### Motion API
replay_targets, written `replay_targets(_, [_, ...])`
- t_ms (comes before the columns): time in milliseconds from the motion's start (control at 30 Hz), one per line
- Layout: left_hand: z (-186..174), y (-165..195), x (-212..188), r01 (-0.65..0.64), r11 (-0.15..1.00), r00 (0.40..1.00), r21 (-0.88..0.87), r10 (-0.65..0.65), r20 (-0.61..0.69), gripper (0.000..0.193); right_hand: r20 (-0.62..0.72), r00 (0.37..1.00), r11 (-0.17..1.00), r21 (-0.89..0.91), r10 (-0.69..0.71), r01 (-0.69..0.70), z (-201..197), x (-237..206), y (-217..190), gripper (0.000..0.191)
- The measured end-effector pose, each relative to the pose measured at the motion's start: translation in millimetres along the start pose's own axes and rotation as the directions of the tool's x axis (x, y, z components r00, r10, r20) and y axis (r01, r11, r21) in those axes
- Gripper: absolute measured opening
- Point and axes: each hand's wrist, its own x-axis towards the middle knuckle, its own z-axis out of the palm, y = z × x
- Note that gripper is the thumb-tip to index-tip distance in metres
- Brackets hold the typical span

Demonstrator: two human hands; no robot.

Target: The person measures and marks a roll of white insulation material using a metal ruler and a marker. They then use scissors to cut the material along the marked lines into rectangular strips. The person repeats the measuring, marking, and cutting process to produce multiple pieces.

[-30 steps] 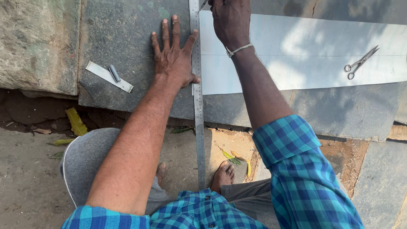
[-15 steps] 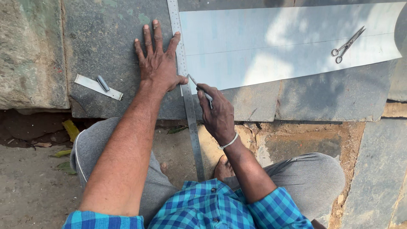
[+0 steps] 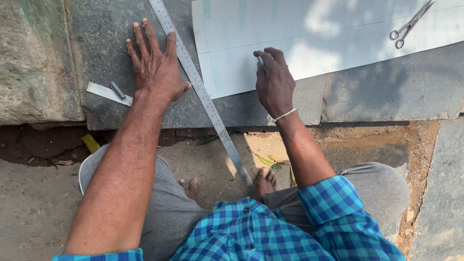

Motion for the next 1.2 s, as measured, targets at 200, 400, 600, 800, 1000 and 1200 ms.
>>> replay_targets(200, [23.8,24.4,-6.2,-0.212,0.976,0.958,-0.047,0.198,-0.207,0.079,0.109,0.992,0.947,-0.305,-0.071,0.101,8.9,29.4,62.8,0.052])
replay_targets(400, [28.8,32.3,5.5,-0.126,0.983,0.988,-0.136,0.112,-0.107,0.102,0.128,0.992,0.926,-0.371,-0.019,0.066,27.9,-3.3,61.4,0.065])
replay_targets(600, [16.8,22.1,-0.6,-0.081,0.986,0.997,-0.144,0.079,-0.018,0.099,0.179,0.979,0.930,-0.367,0.096,-0.024,22.5,-29.5,42.4,0.067])
replay_targets(800, [26.4,21.4,-18.4,-0.108,0.987,0.994,-0.123,0.104,-0.033,0.098,0.168,0.985,0.936,-0.351,0.046,0.016,20.9,-33.7,50.1,0.065])
replay_targets(1000, [25.1,24.5,-33.1,-0.119,0.988,0.993,-0.095,0.116,-0.036,0.089,0.233,0.968,0.948,-0.319,0.093,-0.014,13.2,-44.0,43.5,0.065])
replay_targets(1200, [-31.0,1.3,-42.3,-0.122,0.973,0.972,-0.197,0.077,-0.220,0.029,0.231,0.971,0.939,-0.345,0.066,0.019,14.3,-47.1,37.9,0.068])
